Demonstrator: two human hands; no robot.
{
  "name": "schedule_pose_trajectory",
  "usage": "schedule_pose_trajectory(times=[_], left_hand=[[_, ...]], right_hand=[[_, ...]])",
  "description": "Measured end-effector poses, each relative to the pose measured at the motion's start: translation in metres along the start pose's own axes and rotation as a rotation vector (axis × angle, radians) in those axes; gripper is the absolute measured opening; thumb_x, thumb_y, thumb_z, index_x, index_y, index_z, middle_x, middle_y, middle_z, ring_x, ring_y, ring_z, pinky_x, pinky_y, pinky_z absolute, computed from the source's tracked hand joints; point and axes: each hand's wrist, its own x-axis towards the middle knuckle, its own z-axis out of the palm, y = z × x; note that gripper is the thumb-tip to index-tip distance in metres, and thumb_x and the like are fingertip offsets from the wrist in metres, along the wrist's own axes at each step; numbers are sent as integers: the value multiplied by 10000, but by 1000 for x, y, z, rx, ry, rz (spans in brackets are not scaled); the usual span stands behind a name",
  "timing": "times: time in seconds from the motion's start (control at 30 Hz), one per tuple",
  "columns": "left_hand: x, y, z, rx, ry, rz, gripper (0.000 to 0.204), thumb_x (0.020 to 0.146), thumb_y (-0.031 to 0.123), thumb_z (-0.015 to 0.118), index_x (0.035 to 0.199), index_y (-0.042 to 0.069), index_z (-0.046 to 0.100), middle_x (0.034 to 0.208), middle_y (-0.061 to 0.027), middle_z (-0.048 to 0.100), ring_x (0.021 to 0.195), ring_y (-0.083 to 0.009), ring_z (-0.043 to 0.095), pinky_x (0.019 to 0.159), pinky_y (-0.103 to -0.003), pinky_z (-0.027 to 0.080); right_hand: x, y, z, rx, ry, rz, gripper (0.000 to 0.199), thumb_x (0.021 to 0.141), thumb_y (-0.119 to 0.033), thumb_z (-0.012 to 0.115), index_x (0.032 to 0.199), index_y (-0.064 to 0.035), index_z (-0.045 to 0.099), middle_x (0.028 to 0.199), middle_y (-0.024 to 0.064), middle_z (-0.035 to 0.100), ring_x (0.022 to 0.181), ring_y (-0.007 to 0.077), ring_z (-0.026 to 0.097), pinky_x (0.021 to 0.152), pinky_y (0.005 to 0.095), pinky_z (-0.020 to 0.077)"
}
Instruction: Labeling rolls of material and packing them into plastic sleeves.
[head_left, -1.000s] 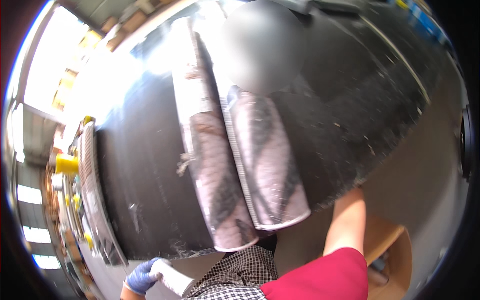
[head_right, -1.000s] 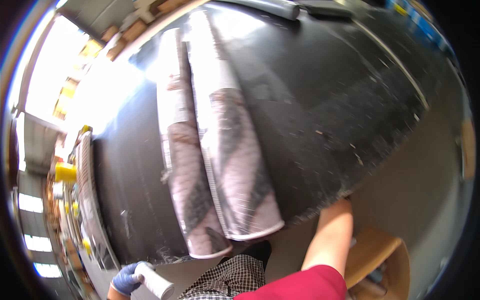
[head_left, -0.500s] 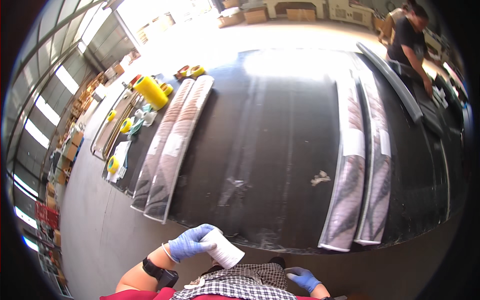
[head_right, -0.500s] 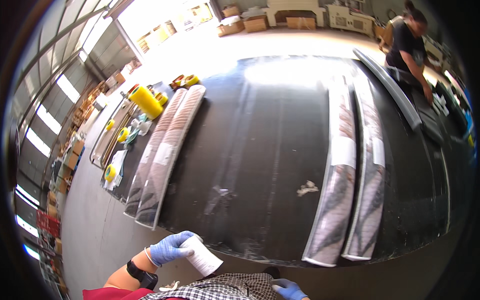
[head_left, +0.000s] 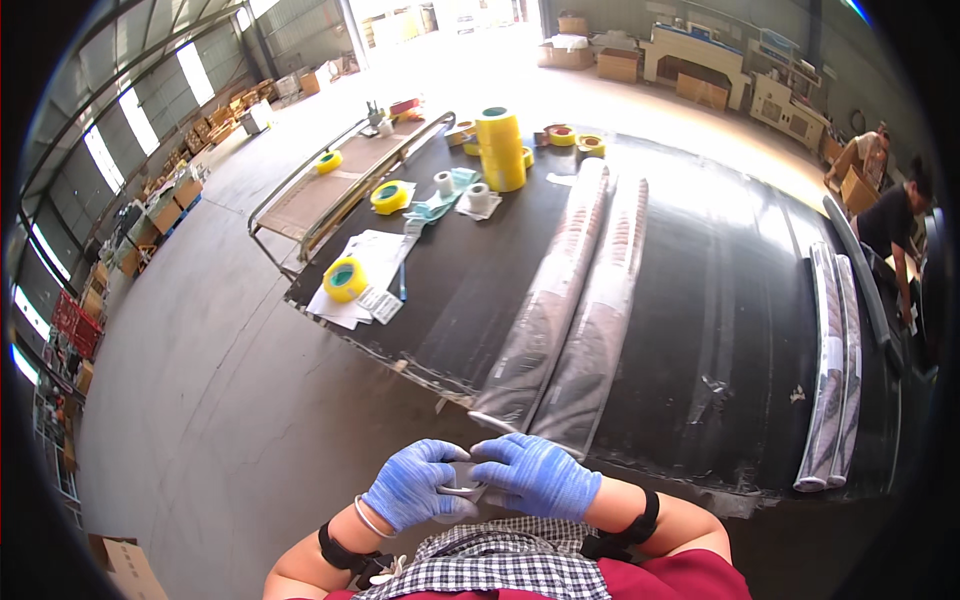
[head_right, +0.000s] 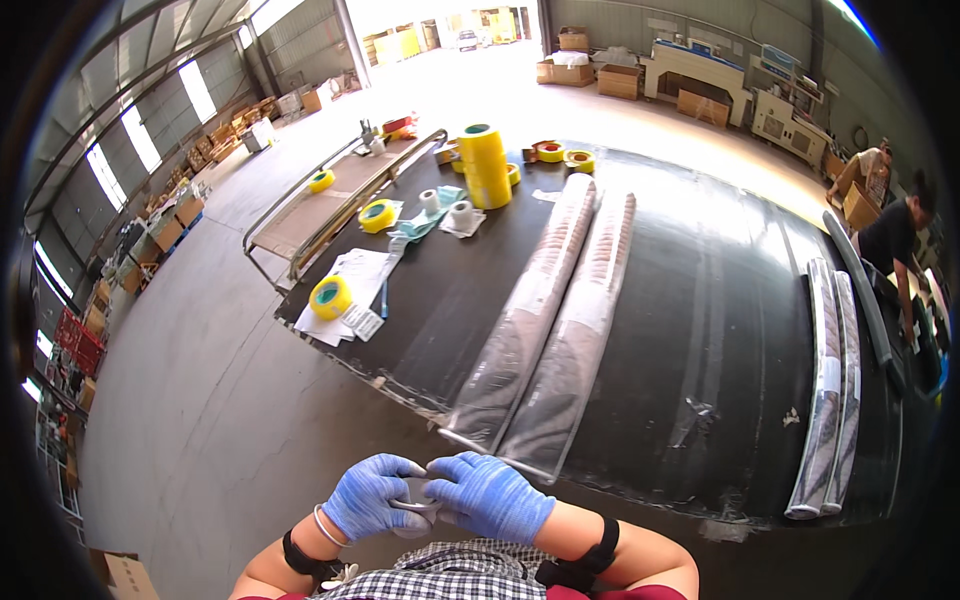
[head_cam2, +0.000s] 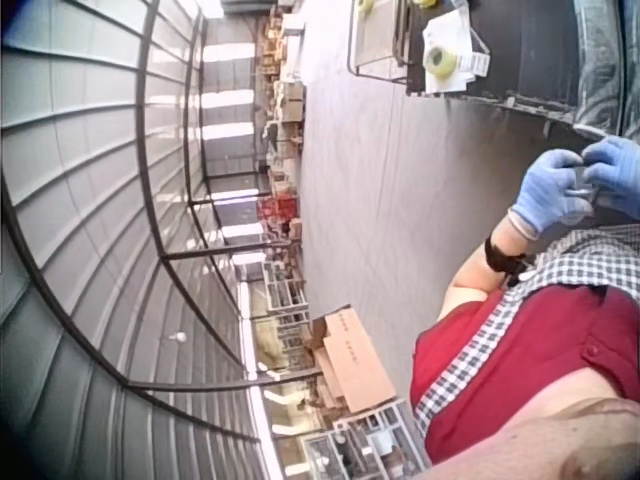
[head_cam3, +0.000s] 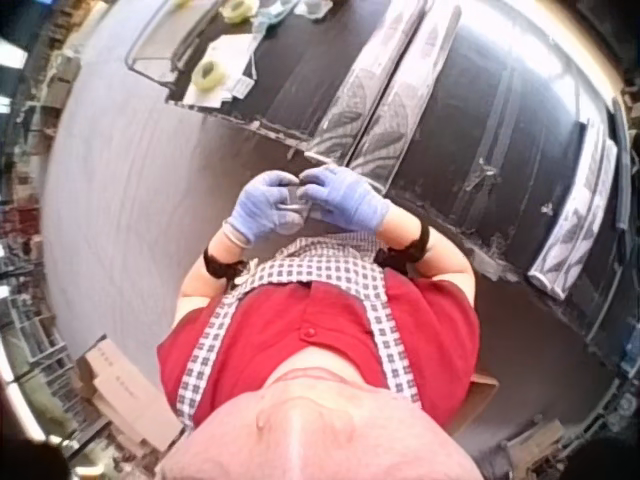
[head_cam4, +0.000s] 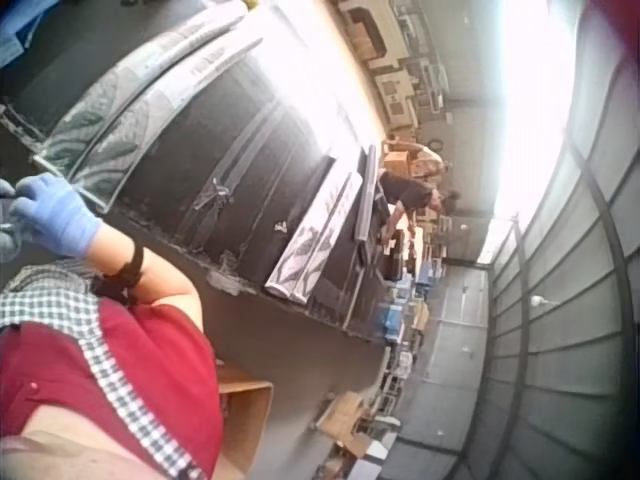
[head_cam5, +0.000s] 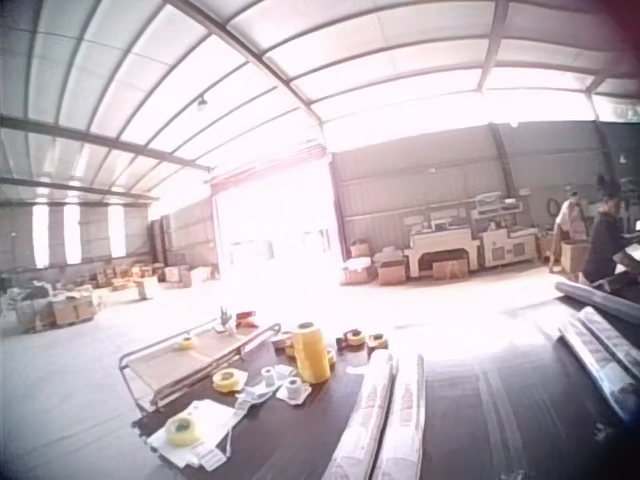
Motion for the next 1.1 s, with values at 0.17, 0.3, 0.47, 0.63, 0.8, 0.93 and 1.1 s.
schedule_pose_trajectory(times=[0.17,0.3,0.47,0.63,0.8,0.93,1.1], left_hand=[[-16,-83,-53,-9,227,58,441,602,364,893,878,47,762,1048,-118,697,952,-262,671,819,-345,561],[1,-141,-96,-67,432,23,629,688,458,875,1142,64,689,1197,-133,629,1054,-256,627,869,-348,540],[8,-244,-145,-165,386,-254,572,816,332,808,1275,61,601,1281,-117,585,1122,-236,593,886,-337,531],[-1,-340,-192,-219,275,-575,488,830,185,755,1270,52,592,1239,-106,607,1087,-219,605,914,-343,523],[32,-417,-226,-279,319,-736,454,823,141,750,1245,56,608,1210,-118,603,1108,-240,617,941,-373,516],[80,-488,-241,-201,287,-707,469,837,92,713,1281,34,574,1220,-108,598,1099,-220,599,951,-361,508],[149,-560,-264,-39,237,-558,550,810,142,758,1314,44,561,1214,-144,581,1099,-271,592,963,-379,494]], right_hand=[[108,18,55,-1,-105,-35,318,775,-173,734,1075,-116,647,1251,197,566,1046,389,616,879,443,534],[167,67,50,64,-96,97,315,763,-153,734,1063,-95,656,1130,200,619,1005,391,632,848,427,551],[222,197,-16,-345,248,306,307,703,-79,765,992,-62,662,1093,182,630,974,397,630,849,424,539],[233,359,-68,-621,480,710,296,729,-78,779,999,-59,658,1150,181,619,1033,380,616,900,429,514],[246,449,-97,-807,547,973,314,792,-138,759,1091,-75,685,1222,150,617,1081,373,607,948,423,499],[263,484,-101,-845,485,1139,301,810,-146,750,1098,-76,692,1239,144,619,1109,372,605,955,418,499],[273,483,-77,-1058,503,1185,485,788,-217,784,1226,-89,620,1321,217,553,1242,407,516,1052,453,430]])
